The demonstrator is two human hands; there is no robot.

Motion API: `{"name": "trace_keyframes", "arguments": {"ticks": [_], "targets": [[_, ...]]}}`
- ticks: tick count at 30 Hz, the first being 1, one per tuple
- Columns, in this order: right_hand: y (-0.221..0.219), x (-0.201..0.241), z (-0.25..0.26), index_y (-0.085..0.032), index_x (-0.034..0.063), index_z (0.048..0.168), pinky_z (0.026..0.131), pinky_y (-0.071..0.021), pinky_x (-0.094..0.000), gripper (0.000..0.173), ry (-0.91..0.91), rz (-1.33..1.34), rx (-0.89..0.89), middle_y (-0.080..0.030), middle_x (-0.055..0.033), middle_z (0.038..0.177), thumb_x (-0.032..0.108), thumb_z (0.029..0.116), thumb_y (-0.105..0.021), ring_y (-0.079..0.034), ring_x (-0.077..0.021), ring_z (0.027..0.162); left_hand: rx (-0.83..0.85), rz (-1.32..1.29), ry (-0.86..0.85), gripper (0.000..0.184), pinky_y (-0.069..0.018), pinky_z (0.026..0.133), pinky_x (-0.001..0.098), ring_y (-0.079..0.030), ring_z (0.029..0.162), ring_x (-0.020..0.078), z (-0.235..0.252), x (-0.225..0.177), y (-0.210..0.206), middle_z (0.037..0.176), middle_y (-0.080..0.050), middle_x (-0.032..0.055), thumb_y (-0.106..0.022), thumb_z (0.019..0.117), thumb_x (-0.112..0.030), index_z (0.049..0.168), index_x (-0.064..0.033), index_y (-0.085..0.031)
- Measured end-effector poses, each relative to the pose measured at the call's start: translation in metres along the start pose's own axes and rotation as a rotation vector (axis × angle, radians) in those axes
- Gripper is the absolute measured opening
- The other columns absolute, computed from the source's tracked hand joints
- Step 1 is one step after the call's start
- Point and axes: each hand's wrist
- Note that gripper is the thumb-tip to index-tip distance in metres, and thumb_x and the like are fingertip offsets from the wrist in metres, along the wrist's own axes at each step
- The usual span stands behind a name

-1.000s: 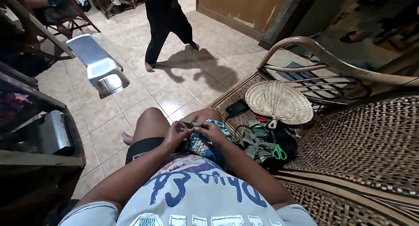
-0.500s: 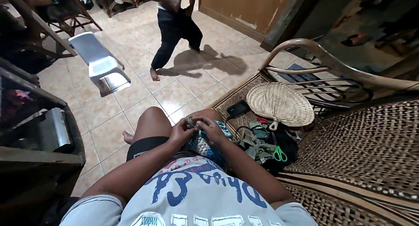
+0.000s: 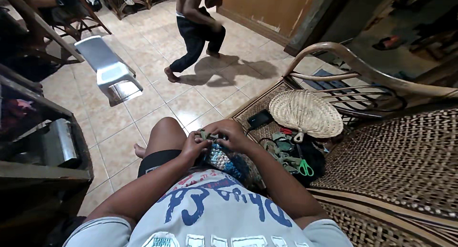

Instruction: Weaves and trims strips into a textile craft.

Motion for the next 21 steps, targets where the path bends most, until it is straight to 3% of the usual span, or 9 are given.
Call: {"name": "trace_keyframes", "arguments": {"ticks": [2,4,5,7,9,11,14,17,21], "targets": [[0.002,0.001,-0.001,-0.072,0.0002,0.114,0.085,-0.0568,-0.0477,0.021,0.024,-0.082,0.025,-0.072,-0.0154,0.101,0.006,0.0939,-0.069,-0.069,-0.0274,0.089,-0.071,0.191,-0.133,0.061,-0.0568,0.08,0.034,-0.065,0.09,0.0179,0.003,0.006,0.003,0.109,-0.061,0.0152,-0.073,0.0921,-0.006,0.14,0.005,-0.037],[0.003,0.003,-0.001,-0.072,0.0008,0.115,0.084,-0.0571,-0.0452,0.021,-0.004,-0.088,0.058,-0.071,-0.0147,0.099,0.008,0.0954,-0.068,-0.068,-0.0261,0.089,-0.061,0.514,-0.407,0.06,-0.0511,0.098,0.0439,-0.059,0.117,0.0308,0.007,0.007,0.009,0.132,-0.055,0.0258,-0.072,0.0922,-0.018,0.138,0.0095,-0.044],[0.003,0.004,-0.001,-0.071,0.0003,0.114,0.084,-0.0572,-0.0444,0.02,-0.027,-0.074,0.067,-0.071,-0.0146,0.099,0.008,0.0959,-0.067,-0.068,-0.0255,0.088,-0.003,0.647,-0.518,0.054,-0.0474,0.104,0.0502,-0.055,0.124,0.0372,0.008,0.003,0.011,0.135,-0.054,0.0285,-0.069,0.0945,-0.022,0.135,0.009,-0.051],[0.002,0.005,-0.001,-0.069,-0.0022,0.112,0.087,-0.0563,-0.0454,0.019,-0.058,-0.026,0.064,-0.07,-0.0161,0.101,0.007,0.096,-0.067,-0.068,-0.0265,0.091,0.172,0.785,-0.545,0.038,-0.047,0.105,0.0509,-0.06,0.121,0.0341,0.008,-0.009,0.009,0.126,-0.062,0.0234,-0.062,0.1004,-0.024,0.126,0.0038,-0.062],[0.003,0.004,0.0,-0.068,-0.0038,0.11,0.089,-0.056,-0.0463,0.018,-0.063,0.007,0.064,-0.07,-0.0169,0.101,0.007,0.0952,-0.068,-0.068,-0.0267,0.094,0.34,0.781,-0.403,0.035,-0.0507,0.101,0.0442,-0.066,0.11,0.0242,0.008,-0.013,0.004,0.117,-0.068,0.0186,-0.055,0.1054,-0.025,0.125,0.0031,-0.062],[0.008,0.005,0.002,-0.066,-0.004,0.114,0.085,-0.0559,-0.0457,0.021,-0.092,0.003,0.119,-0.069,-0.0167,0.097,0.01,0.0977,-0.066,-0.068,-0.0261,0.089,0.413,0.737,-0.334,0.035,-0.0506,0.1,0.0418,-0.066,0.107,0.0232,0.009,-0.01,0.001,0.115,-0.068,0.0202,-0.052,0.107,-0.022,0.126,0.0057,-0.062],[0.016,0.002,-0.001,-0.066,-0.0021,0.115,0.079,-0.0552,-0.0477,0.028,-0.135,-0.022,0.198,-0.067,-0.0159,0.089,0.02,0.0982,-0.069,-0.065,-0.0267,0.08,0.422,0.694,-0.326,0.032,-0.0511,0.097,0.0375,-0.065,0.103,0.0189,0.009,-0.009,0.001,0.112,-0.068,0.0178,-0.051,0.1075,-0.021,0.121,0.0048,-0.064],[0.026,0.008,-0.006,-0.069,-0.0022,0.11,0.085,-0.0529,-0.0557,0.035,-0.239,-0.125,0.374,-0.069,-0.0184,0.094,0.026,0.0914,-0.078,-0.066,-0.0324,0.087,0.401,0.661,-0.329,0.03,-0.0515,0.096,0.036,-0.065,0.102,0.0174,0.009,-0.006,0.002,0.111,-0.068,0.0173,-0.051,0.107,-0.019,0.119,0.0047,-0.064],[0.021,0.008,-0.012,-0.072,-0.0001,0.109,0.097,-0.0463,-0.0622,0.02,-0.265,-0.271,0.384,-0.071,-0.0202,0.104,0.015,0.0963,-0.067,-0.066,-0.0388,0.105,0.366,0.626,-0.395,0.028,-0.0525,0.093,0.0362,-0.065,0.099,0.0184,0.01,0.004,0.004,0.112,-0.067,0.0177,-0.055,0.1044,-0.017,0.119,0.0048,-0.064]]}}
Point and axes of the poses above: each hand's wrist, its own z-axis towards the middle knuckle, its own y-axis out of the back of the hand, x = y × z
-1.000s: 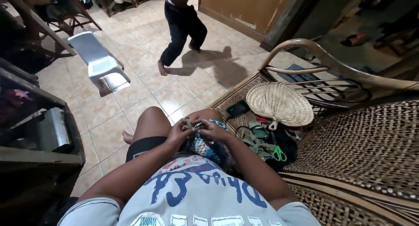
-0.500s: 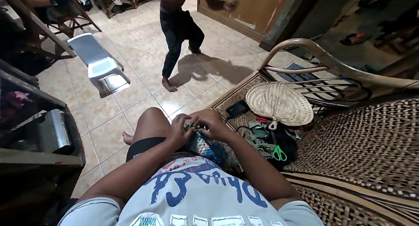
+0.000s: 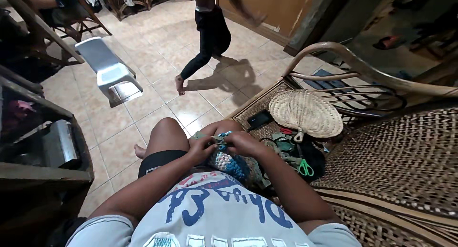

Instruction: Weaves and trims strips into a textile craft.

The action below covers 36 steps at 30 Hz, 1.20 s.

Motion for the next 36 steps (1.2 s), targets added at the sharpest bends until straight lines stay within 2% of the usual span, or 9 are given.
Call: {"name": "trace_keyframes", "arguments": {"ticks": [4,11,20,25,28,31,33,34,36], "targets": [[0.014,0.003,-0.002,-0.073,-0.0009,0.102,0.093,-0.051,-0.0599,0.013,0.046,0.033,-0.155,-0.071,-0.0185,0.099,0.009,0.0959,-0.066,-0.068,-0.0368,0.1,-0.042,0.015,-0.081,0.025,-0.0535,0.089,0.0328,-0.065,0.094,0.0158,-0.001,0.004,-0.002,0.109,-0.068,0.0162,-0.056,0.103,-0.015,0.118,0.0035,-0.065],[0.015,-0.002,0.004,-0.072,0.0,0.104,0.083,-0.054,-0.0489,0.012,0.142,0.185,-0.148,-0.069,-0.0144,0.093,0.008,0.097,-0.066,-0.066,-0.0265,0.087,-0.03,0.006,-0.021,0.025,-0.0535,0.088,0.0313,-0.065,0.091,0.0133,-0.001,0.002,-0.001,0.108,-0.069,0.0145,-0.056,0.1026,-0.013,0.12,0.0031,-0.065],[0.0,-0.007,0.027,-0.073,0.0023,0.096,0.086,-0.0541,-0.0528,0.008,0.26,0.115,-0.288,-0.071,-0.0119,0.091,0.005,0.0891,-0.071,-0.068,-0.0276,0.088,0.147,-0.086,0.014,0.028,-0.0497,0.101,0.0287,-0.064,0.111,0.0096,-0.001,-0.003,0.006,0.124,-0.067,0.0143,-0.054,0.1038,-0.009,0.126,0.0027,-0.065],[-0.006,-0.008,0.025,-0.075,0.0015,0.105,0.087,-0.0541,-0.0555,0.016,0.184,0.214,-0.498,-0.073,-0.0164,0.104,0.003,0.0929,-0.064,-0.07,-0.0328,0.096,0.095,-0.205,0.079,0.03,-0.0516,0.094,0.0262,-0.064,0.104,0.0065,-0.001,0.002,0.004,0.125,-0.067,0.0106,-0.052,0.1061,-0.014,0.129,0.0003,-0.064],[-0.013,-0.012,0.017,-0.074,0.0002,0.102,0.071,-0.054,-0.0388,0.015,0.272,0.392,-0.703,-0.071,-0.012,0.097,0.004,0.0922,-0.064,-0.064,-0.0193,0.078,0.032,-0.42,0.162,0.032,-0.0525,0.093,0.0269,-0.064,0.101,0.0054,-0.003,0.003,0.0,0.12,-0.068,0.0069,-0.049,0.1082,-0.019,0.128,0.0002,-0.065],[-0.017,-0.012,0.0,-0.07,-0.0015,0.101,0.079,-0.0567,-0.0264,0.013,0.363,0.675,-0.551,-0.07,-0.0048,0.096,0.007,0.0948,-0.063,-0.065,-0.0056,0.084,-0.006,-0.59,0.22,0.033,-0.0542,0.09,0.0289,-0.065,0.097,0.007,-0.003,-0.001,-0.004,0.111,-0.069,0.0046,-0.045,0.1094,-0.021,0.124,-0.0002,-0.066],[-0.019,-0.013,-0.01,-0.069,-0.0041,0.106,0.083,-0.0561,-0.0288,0.016,0.236,0.629,-0.372,-0.069,-0.0076,0.097,0.005,0.0966,-0.06,-0.065,-0.0086,0.086,0.013,-0.652,0.216,0.032,-0.0533,0.095,0.0308,-0.065,0.106,0.0093,-0.002,0.0,-0.004,0.122,-0.068,0.0059,-0.045,0.1088,-0.018,0.13,-0.0015,-0.064],[-0.021,-0.014,-0.013,-0.07,-0.0055,0.109,0.087,-0.0551,-0.0362,0.018,0.174,0.462,-0.328,-0.07,-0.0137,0.101,0.004,0.0973,-0.06,-0.067,-0.0175,0.091,0.021,-0.669,0.219,0.032,-0.0525,0.096,0.0323,-0.064,0.108,0.0109,-0.001,0.001,-0.004,0.126,-0.066,0.0072,-0.048,0.1076,-0.015,0.133,-0.0013,-0.062],[-0.028,-0.013,-0.012,-0.073,-0.0034,0.11,0.093,-0.053,-0.0563,0.02,0.117,0.077,-0.334,-0.073,-0.0209,0.106,0.006,0.095,-0.064,-0.07,-0.0365,0.102,0.007,-0.703,0.231,0.032,-0.0553,0.089,0.0332,-0.065,0.098,0.0119,0.0,0.001,-0.004,0.115,-0.065,0.0077,-0.054,0.1041,-0.01,0.135,-0.0009,-0.054]]}}
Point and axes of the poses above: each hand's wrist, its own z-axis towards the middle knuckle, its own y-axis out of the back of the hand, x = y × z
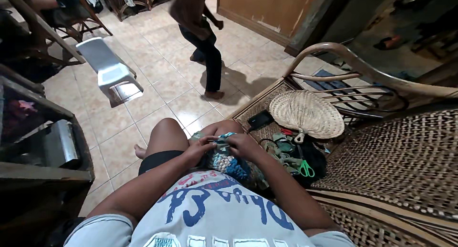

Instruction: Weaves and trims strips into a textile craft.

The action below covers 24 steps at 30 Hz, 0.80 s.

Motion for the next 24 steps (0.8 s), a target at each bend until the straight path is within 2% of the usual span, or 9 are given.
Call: {"name": "trace_keyframes", "arguments": {"ticks": [1,3,6,10,12,15,18,20,24], "targets": [[-0.007,-0.001,-0.001,-0.074,-0.0016,0.109,0.09,-0.0516,-0.0612,0.019,0.013,-0.111,-0.036,-0.072,-0.0216,0.105,0.007,0.0937,-0.066,-0.069,-0.0408,0.102,-0.008,-0.026,0.003,0.033,-0.0563,0.087,0.0336,-0.066,0.093,0.0121,0.0,-0.001,-0.001,0.109,-0.066,0.0075,-0.055,0.1031,-0.009,0.135,-0.0011,-0.051],[-0.02,-0.003,-0.001,-0.075,0.0033,0.113,0.086,-0.0523,-0.0624,0.022,0.037,-0.189,-0.122,-0.073,-0.0197,0.105,0.007,0.0927,-0.066,-0.07,-0.0414,0.1,-0.017,-0.081,0.0,0.038,-0.0562,0.087,0.0349,-0.066,0.093,0.0136,0.002,-0.001,-0.001,0.107,-0.066,0.0084,-0.055,0.103,-0.01,0.139,-0.0022,-0.047],[-0.028,0.008,0.0,-0.069,0.0039,0.13,0.093,-0.0493,-0.0636,0.036,-0.036,-0.154,-0.077,-0.073,-0.021,0.115,0.006,0.0943,-0.064,-0.069,-0.0426,0.107,-0.015,-0.124,-0.029,0.044,-0.055,0.089,0.0336,-0.066,0.097,0.0139,0.005,-0.002,0.002,0.114,-0.066,0.0096,-0.052,0.1048,-0.014,0.148,-0.0062,-0.043],[-0.026,0.019,0.001,-0.055,0.0013,0.144,0.095,-0.0476,-0.0635,0.054,-0.149,-0.159,-0.052,-0.071,-0.0247,0.115,0.009,0.0922,-0.067,-0.068,-0.0449,0.107,-0.156,-0.068,-0.006,0.041,-0.0539,0.079,0.0291,-0.064,0.089,0.0124,0.006,-0.012,0.005,0.111,-0.067,0.0087,-0.058,0.1026,-0.01,0.143,-0.0066,-0.05],[-0.022,0.022,0.002,-0.05,0.0025,0.149,0.098,-0.0469,-0.062,0.061,-0.205,-0.164,-0.048,-0.07,-0.0248,0.116,0.014,0.0925,-0.069,-0.066,-0.0445,0.109,-0.21,-0.1,0.019,0.041,-0.0534,0.078,0.0286,-0.062,0.084,0.0118,0.008,-0.02,0.009,0.107,-0.065,0.0078,-0.055,0.1039,-0.009,0.145,-0.0077,-0.049],[-0.023,0.021,0.003,-0.052,0.0043,0.148,0.096,-0.0477,-0.0613,0.061,-0.206,-0.168,-0.084,-0.071,-0.0239,0.114,0.016,0.0913,-0.071,-0.067,-0.0439,0.108,-0.173,-0.212,0.049,0.04,-0.0536,0.079,0.0294,-0.06,0.079,0.011,0.008,-0.034,0.015,0.098,-0.062,0.0041,-0.048,0.1066,-0.01,0.146,-0.0113,-0.048],[-0.028,0.015,0.0,-0.052,0.0056,0.148,0.095,-0.0489,-0.0613,0.061,-0.182,-0.165,-0.118,-0.071,-0.0229,0.115,0.016,0.0911,-0.072,-0.067,-0.0435,0.107,-0.15,-0.172,-0.067,0.038,-0.0537,0.076,0.0273,-0.059,0.074,0.0076,0.001,-0.06,0.019,0.089,-0.06,-0.0018,-0.046,0.1065,-0.012,0.145,-0.0129,-0.048],[-0.03,0.012,0.0,-0.05,0.0056,0.151,0.093,-0.0497,-0.0617,0.066,-0.17,-0.167,-0.145,-0.071,-0.0225,0.115,0.019,0.0909,-0.073,-0.067,-0.0433,0.107,-0.187,-0.154,-0.178,0.037,-0.0546,0.08,0.0291,-0.062,0.079,0.0073,0.001,-0.078,0.032,0.088,-0.062,-0.0043,-0.046,0.1056,-0.011,0.142,-0.0132,-0.049],[-0.026,0.016,0.002,-0.037,0.0102,0.159,0.102,-0.0443,-0.0615,0.074,-0.255,-0.148,-0.06,-0.067,-0.022,0.127,0.024,0.0945,-0.071,-0.063,-0.0425,0.117,-0.316,-0.109,-0.292,0.036,-0.0554,0.086,0.0321,-0.064,0.086,0.0078,-0.001,-0.114,0.076,0.092,-0.063,-0.006,-0.045,0.1065,-0.015,0.143,-0.0184,-0.046]]}}
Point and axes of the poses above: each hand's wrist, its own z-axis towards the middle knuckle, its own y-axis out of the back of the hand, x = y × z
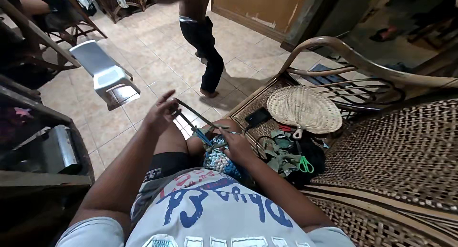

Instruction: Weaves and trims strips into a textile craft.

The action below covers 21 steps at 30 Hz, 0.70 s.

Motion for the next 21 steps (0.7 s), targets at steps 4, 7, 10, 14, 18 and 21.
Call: {"name": "trace_keyframes", "arguments": {"ticks": [4,7,10,14,18,21], "targets": [[-0.002,-0.002,-0.001,-0.04,0.0095,0.158,0.102,-0.0454,-0.0615,0.073,0.0,0.013,-0.03,-0.067,-0.0208,0.129,0.023,0.0929,-0.072,-0.064,-0.0415,0.117,-0.101,-0.05,-0.132,0.035,-0.0558,0.08,0.0298,-0.063,0.08,0.0071,0.018,-0.029,0.046,0.088,-0.061,-0.008,-0.04,0.1081,-0.019,0.143,-0.021,-0.042],[-0.001,-0.002,-0.001,-0.039,0.011,0.158,0.105,-0.0437,-0.0609,0.074,-0.024,0.022,0.0,-0.066,-0.0201,0.131,0.027,0.0944,-0.071,-0.063,-0.0408,0.12,-0.166,0.164,-0.087,0.038,-0.0563,0.08,0.031,-0.063,0.082,0.009,0.023,-0.051,0.086,0.093,-0.061,-0.0044,-0.046,0.1062,-0.015,0.143,-0.0218,-0.043],[0.002,-0.001,0.001,-0.043,0.0102,0.156,0.106,-0.0432,-0.0587,0.068,-0.042,0.036,0.045,-0.063,-0.0184,0.137,0.027,0.0956,-0.07,-0.06,-0.0386,0.125,-0.004,0.893,0.339,0.06,-0.0561,0.084,0.0548,-0.065,0.104,0.0351,0.015,-0.061,0.115,0.127,-0.061,0.0196,-0.059,0.1032,-0.014,0.158,-0.0202,-0.034],[0.008,-0.005,0.003,-0.058,0.0056,0.141,0.107,-0.0434,-0.0568,0.048,-0.031,0.095,0.075,-0.064,-0.0187,0.133,0.018,0.0954,-0.067,-0.059,-0.0375,0.126,0.182,1.187,0.735,0.065,-0.0571,0.076,0.0564,-0.07,0.088,0.0412,0.008,-0.054,0.092,0.117,-0.067,0.026,-0.052,0.1083,-0.024,0.164,-0.0245,-0.019],[0.01,-0.015,0.004,-0.069,-0.0008,0.12,0.102,-0.0482,-0.0555,0.029,0.094,0.194,0.037,-0.069,-0.0203,0.117,0.013,0.0947,-0.066,-0.065,-0.037,0.115,0.517,0.811,0.322,0.048,-0.0609,0.078,0.0414,-0.072,0.085,0.0236,-0.026,-0.029,0.02,0.11,-0.072,0.0161,-0.043,0.1086,-0.013,0.156,-0.0146,-0.037],[0.015,-0.017,0.004,-0.072,-0.002,0.112,0.101,-0.0497,-0.0541,0.022,0.146,0.204,0.038,-0.071,-0.0206,0.114,0.009,0.0965,-0.062,-0.066,-0.0366,0.112,0.645,0.975,0.003,0.042,-0.0489,0.105,0.0474,-0.062,0.122,0.027,-0.035,0.034,-0.037,0.134,-0.062,0.0168,-0.053,0.1065,-0.024,0.144,-0.0039,-0.053]]}}
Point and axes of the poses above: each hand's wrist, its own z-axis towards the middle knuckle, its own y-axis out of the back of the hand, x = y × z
